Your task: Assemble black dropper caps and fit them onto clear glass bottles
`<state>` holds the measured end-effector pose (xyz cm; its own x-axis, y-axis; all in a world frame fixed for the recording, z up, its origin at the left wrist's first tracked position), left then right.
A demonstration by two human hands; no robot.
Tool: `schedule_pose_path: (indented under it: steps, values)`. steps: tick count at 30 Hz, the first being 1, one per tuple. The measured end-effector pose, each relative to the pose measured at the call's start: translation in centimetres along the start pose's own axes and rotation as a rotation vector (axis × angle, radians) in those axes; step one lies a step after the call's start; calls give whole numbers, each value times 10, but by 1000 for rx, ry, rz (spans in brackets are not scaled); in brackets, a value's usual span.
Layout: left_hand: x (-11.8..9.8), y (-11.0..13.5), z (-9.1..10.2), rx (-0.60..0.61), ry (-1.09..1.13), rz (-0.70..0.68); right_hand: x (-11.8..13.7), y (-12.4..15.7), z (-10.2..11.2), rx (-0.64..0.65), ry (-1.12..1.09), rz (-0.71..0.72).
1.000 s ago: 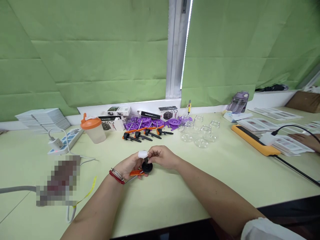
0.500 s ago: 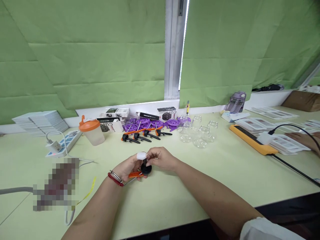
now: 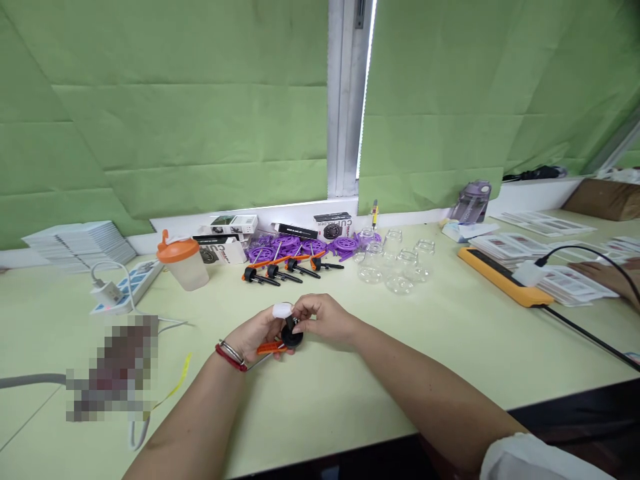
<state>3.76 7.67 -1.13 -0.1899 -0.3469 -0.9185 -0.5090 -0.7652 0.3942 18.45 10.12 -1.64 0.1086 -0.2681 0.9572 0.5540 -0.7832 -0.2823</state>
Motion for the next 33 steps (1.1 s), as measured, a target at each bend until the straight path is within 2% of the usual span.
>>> schedule_pose_path:
  steps: [20, 33]
  values:
    - [-1, 1, 0, 8, 14, 2, -9, 1, -6, 45, -123, -84]
    - [1, -1, 2, 34, 30, -17, -16, 1, -5, 6, -123, -69]
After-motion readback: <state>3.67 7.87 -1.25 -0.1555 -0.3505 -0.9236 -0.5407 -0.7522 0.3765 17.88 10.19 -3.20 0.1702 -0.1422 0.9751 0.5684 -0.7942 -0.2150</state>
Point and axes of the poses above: each hand's wrist, its own y-axis away from the middle knuckle, its own z-axis out of the back of the hand, x = y × z, the point moved 3 cm from there along -y, towards the middle knuckle, and after that the axes turned 8 degrees about -y, right-handed, at the moved point
